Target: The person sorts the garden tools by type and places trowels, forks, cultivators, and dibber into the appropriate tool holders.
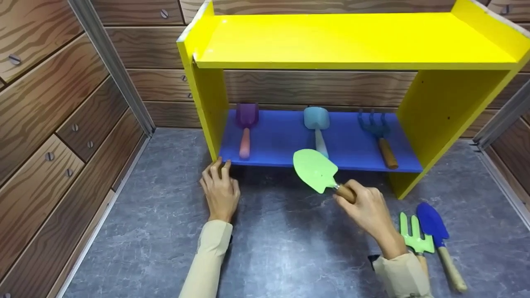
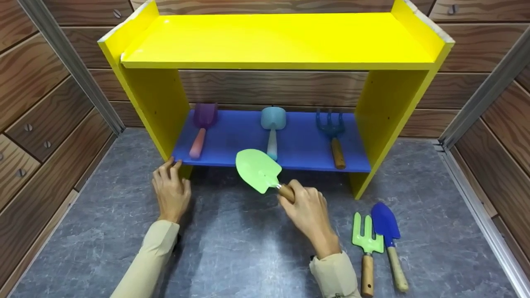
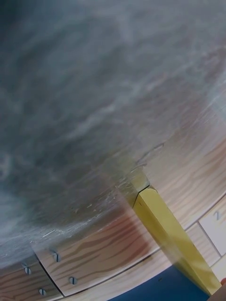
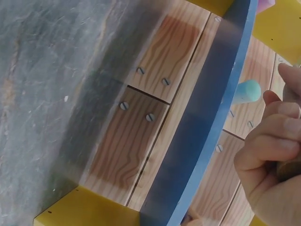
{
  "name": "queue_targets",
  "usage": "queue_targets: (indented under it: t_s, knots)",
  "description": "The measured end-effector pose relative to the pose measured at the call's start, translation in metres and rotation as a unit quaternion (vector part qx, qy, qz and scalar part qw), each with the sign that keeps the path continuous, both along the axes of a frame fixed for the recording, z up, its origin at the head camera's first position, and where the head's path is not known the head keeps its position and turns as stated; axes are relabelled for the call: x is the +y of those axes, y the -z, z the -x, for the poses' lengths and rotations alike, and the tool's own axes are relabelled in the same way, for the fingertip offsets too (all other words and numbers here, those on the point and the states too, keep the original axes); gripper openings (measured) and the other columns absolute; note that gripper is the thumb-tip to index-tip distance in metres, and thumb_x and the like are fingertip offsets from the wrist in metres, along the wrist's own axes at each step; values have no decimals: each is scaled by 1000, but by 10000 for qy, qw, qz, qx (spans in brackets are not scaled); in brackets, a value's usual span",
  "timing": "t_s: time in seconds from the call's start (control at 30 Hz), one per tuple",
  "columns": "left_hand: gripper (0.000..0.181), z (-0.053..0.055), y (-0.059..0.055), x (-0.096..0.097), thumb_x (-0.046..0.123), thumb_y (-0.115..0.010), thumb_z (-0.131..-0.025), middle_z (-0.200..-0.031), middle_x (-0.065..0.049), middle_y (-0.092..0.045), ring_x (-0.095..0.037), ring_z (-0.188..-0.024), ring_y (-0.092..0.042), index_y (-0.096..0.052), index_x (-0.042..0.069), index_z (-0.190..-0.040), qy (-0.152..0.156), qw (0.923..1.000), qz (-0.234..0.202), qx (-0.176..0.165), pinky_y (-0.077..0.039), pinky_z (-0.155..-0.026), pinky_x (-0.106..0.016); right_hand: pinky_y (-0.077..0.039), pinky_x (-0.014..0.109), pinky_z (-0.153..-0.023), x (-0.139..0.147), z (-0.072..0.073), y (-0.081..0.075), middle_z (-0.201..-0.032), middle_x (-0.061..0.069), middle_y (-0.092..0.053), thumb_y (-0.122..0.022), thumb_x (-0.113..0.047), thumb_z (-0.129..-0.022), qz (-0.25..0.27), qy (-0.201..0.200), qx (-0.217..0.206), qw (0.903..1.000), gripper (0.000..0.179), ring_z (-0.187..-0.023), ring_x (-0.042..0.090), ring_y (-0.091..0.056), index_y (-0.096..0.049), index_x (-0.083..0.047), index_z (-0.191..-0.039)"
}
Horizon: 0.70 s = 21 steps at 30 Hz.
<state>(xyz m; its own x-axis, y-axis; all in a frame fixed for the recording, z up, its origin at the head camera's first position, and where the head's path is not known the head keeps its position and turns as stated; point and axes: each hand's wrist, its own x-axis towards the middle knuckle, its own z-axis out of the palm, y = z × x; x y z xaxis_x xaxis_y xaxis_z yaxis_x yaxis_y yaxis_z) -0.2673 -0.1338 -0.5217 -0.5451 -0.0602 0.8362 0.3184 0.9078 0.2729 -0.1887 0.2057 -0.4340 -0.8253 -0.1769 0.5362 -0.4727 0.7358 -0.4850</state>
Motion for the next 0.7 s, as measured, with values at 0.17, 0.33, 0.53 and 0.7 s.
queue_targets:
  t_s: [0.17, 0.33, 0.53, 0.7]
  knots:
    - [46, 0, 0, 0, 1, -65, -78, -129, -20, -54, -45, -111, -50, -63, 2, -124, 16, 10000, -1, 42, -39, -84, -58, -33, 31, -50, -5, 2, -8, -59, -7, -44, -70, 5, -75, 19, 2, 118, 9999, 16, -51, 11, -39, -65, -7, -84]
    - [46, 1, 0, 0, 1, -65, -78, -129, -20, -54, -44, -112, -50, -63, 2, -124, -7, 10000, -13, 39, -39, -84, -57, -36, 32, -53, -12, 5, -14, -64, -2, -52, -69, 8, -73, 81, -98, 275, 9995, 18, -56, 13, -44, -68, -4, -86]
    - [46, 0, 0, 0, 1, -66, -78, -130, -20, -54, -44, -112, -50, -63, 2, -124, 10, 10000, -30, 46, -40, -84, -57, -40, 34, -54, -19, 8, -22, -71, 5, -62, -69, 11, -73, 232, -254, 562, 9978, 22, -58, 16, -50, -69, 0, -91]
    - [47, 1, 1, 1, 1, -66, -77, -129, -20, -54, -44, -112, -50, -63, 2, -124, -5, 10000, -40, 47, -40, -83, -57, -42, 38, -55, -24, 9, -30, -75, 10, -65, -66, 12, -71, 314, -280, 687, 9967, 28, -61, 20, -53, -67, 2, -97]
